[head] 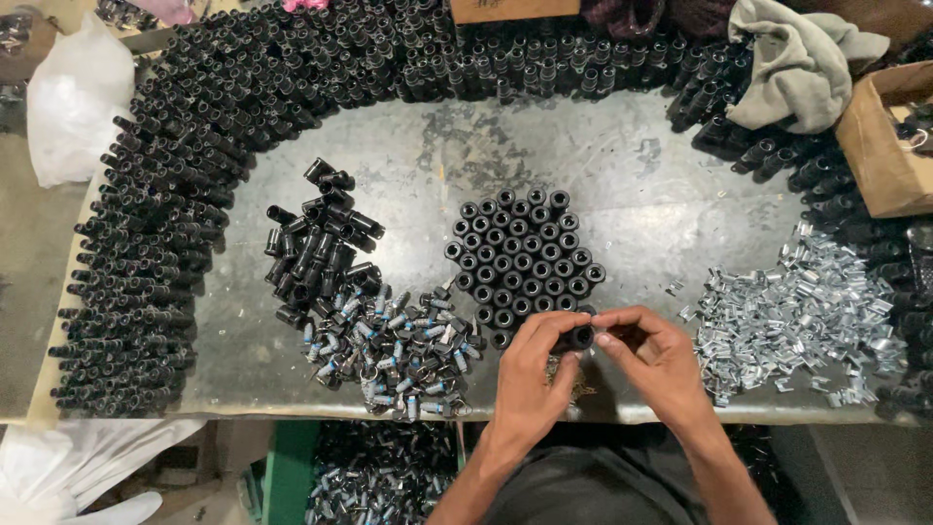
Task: The person repeatedly picks small black cylindrical parts and silver metal clips from piles on a metal table, inserts the clips into the cylinders, and places the assembled units into a growing central stack. The hands work continuously without using tools.
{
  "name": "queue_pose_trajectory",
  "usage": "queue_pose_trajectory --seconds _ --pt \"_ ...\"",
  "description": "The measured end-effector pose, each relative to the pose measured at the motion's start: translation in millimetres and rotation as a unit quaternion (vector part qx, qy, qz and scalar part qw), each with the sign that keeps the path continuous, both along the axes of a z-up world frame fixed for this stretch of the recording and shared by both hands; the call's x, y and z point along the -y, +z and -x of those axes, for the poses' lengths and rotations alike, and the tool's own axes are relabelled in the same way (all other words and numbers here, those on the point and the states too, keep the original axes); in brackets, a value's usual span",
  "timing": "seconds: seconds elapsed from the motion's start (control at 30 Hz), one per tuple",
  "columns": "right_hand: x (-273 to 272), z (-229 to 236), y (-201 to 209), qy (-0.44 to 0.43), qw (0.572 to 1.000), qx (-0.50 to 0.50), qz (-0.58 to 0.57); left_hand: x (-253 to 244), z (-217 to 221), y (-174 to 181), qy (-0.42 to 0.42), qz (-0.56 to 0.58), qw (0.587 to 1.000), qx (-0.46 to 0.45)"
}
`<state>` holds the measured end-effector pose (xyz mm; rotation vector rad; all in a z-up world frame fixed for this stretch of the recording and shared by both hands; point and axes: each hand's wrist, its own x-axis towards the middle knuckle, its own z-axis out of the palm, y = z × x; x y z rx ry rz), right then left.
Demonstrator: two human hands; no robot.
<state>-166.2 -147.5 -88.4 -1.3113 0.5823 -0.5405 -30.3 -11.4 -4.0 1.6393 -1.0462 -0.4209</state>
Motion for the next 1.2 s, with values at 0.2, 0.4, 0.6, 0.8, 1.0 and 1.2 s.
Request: queue_pose_trajectory --seconds 0.2,0.4,0.6,0.8,1.0,1.2 --pt "-6.0 -5.8 20.4 -0.01 0.992 -0.067 0.102 -2.7 -0.1 0.8 0.015 -0.017 1.0 0.022" --pt "-12.0 -7.8 34.1 -0.035 0.993 -0.037 0.103 -3.0 -0.4 1.9 0.018 -0.023 1.0 0.008" --pt "-14.1 -7.9 42.7 -0.04 0.993 -0.069 0.086 -4.1 -0.1 3.5 0.021 -0.018 0.999 0.032" --pt "-19.7 -6.6 54.8 -0.042 0.952 -0.191 0.235 -4.2 0.2 4.0 0.023 -0.026 0.999 0.031" --pt "-20.9 -10.3 75.3 -0.044 0.942 -0.106 0.315 -5.3 -0.5 2.6 0.021 -0.029 0.999 0.038" --pt "-24.1 -13.8 80.6 -0.031 0.923 -0.162 0.348 -6.6 -3.9 -2.8 -0.008 -0.008 0.999 0.049"
